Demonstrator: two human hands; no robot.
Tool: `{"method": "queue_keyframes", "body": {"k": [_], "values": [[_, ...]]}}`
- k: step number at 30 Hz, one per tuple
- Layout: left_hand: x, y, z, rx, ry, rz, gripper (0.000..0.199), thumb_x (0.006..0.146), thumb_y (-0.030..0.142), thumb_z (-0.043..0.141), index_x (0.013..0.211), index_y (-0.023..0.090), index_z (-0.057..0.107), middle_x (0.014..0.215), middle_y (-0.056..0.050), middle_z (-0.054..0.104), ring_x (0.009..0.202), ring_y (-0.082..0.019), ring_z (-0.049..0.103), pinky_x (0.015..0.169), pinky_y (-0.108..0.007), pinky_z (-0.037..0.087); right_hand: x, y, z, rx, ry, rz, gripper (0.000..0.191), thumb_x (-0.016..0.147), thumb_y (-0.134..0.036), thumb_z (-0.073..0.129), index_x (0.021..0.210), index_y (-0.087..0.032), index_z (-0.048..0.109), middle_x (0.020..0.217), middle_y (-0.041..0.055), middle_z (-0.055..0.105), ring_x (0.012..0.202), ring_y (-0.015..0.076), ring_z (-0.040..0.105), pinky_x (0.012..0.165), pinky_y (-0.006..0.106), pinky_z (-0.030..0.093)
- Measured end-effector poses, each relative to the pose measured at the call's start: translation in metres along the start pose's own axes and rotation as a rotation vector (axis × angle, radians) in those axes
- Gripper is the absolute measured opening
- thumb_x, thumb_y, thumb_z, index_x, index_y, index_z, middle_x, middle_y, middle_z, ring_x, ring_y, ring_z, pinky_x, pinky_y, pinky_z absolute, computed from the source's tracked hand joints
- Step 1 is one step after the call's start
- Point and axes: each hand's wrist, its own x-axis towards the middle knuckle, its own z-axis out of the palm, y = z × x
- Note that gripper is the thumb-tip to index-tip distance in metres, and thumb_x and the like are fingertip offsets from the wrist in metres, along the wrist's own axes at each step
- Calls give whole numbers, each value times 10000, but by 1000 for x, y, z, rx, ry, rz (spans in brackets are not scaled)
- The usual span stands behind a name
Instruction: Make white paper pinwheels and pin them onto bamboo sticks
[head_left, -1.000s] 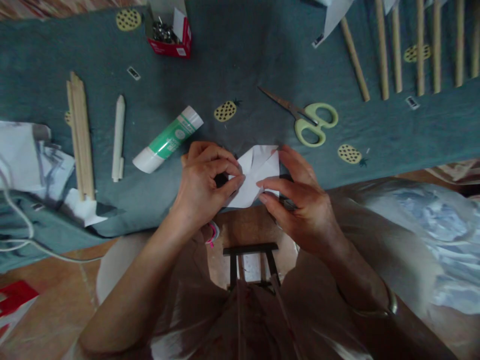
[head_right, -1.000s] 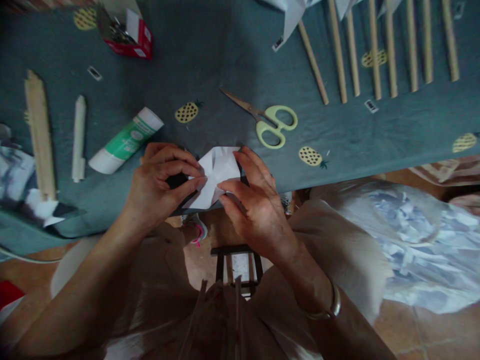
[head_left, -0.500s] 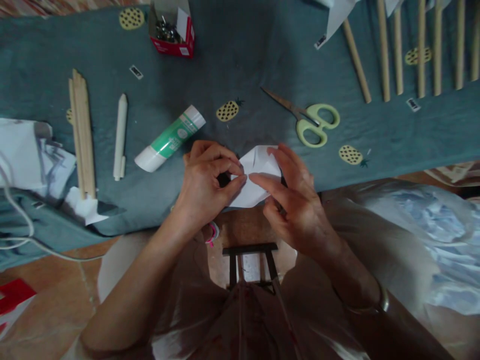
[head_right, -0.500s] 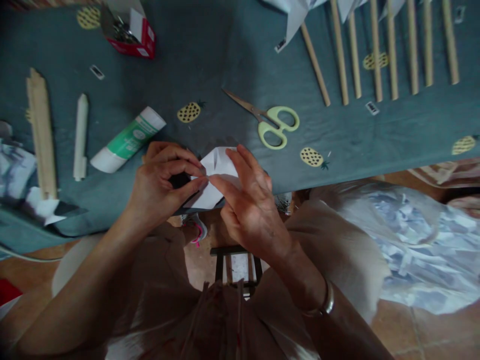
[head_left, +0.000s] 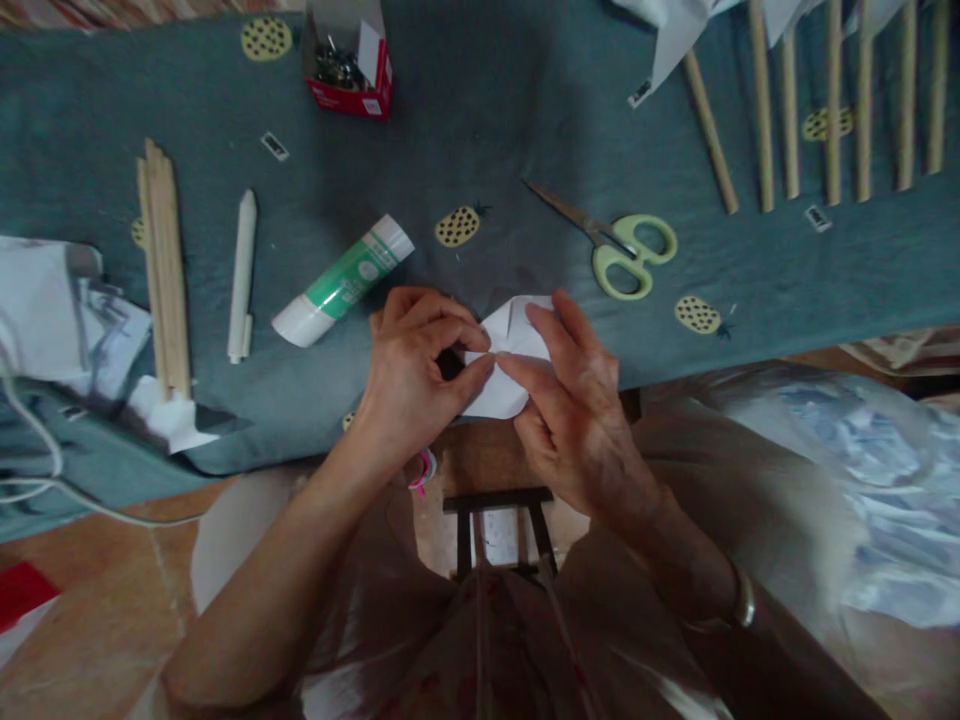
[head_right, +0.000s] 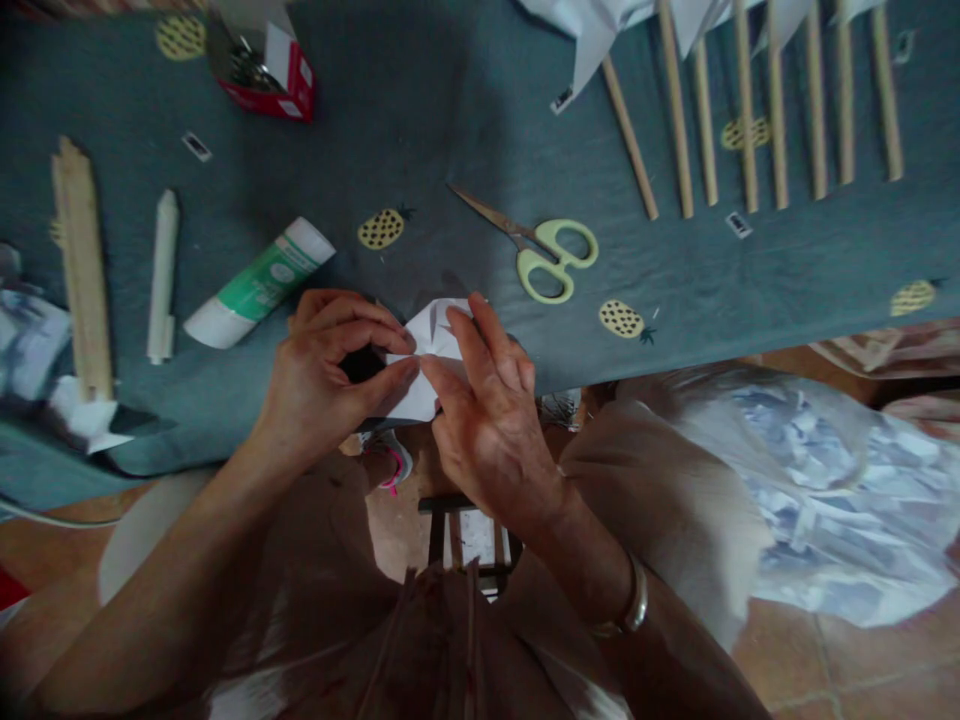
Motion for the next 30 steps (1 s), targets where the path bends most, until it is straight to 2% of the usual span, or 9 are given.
{"method": "queue_keyframes", "body": {"k": [3,8,13,16,23,30], "values": [[0,0,0,1,2,-8,40,815,279,735,803,273,698,946,-9,727,1038,-267,586,944,-487,433,0,2,-4,46,-7,27,501,855,-35,486,1247,-317,621,1580,30,436,1537,330,288,1182,603,366],[0,1,0,1,10,-14,54,806,256,738,782,271,692,945,-11,735,1042,-273,591,930,-491,433,2,9,-18,162,-33,52,456,904,-148,554,1323,-328,590,1620,20,386,1538,318,291,1225,614,308],[0,1,1,4,15,-13,61,795,243,746,780,271,694,961,-11,734,1049,-281,590,931,-498,433,3,13,-26,235,-47,103,193,910,-235,638,1082,-301,697,1611,-2,410,1534,294,306,1235,529,339],[0,1,2,5,15,-12,68,793,242,747,775,278,692,950,-13,730,1050,-287,586,931,-504,433,3,13,-26,237,-52,119,86,919,-271,636,967,-294,703,1598,-24,431,1529,285,320,1215,528,378],[0,1,2,9,9,-18,68,801,253,748,777,281,690,954,-3,734,1057,-279,579,944,-497,423,8,9,-17,169,38,148,95,921,-260,622,893,-272,712,1455,36,583,1478,316,406,1194,606,378],[0,-2,3,19,22,25,51,808,277,741,797,276,691,957,-5,736,1059,-277,591,918,-476,430,13,9,-8,142,109,158,65,877,-250,669,835,-251,719,1418,45,614,1450,337,439,1193,612,362]]}}
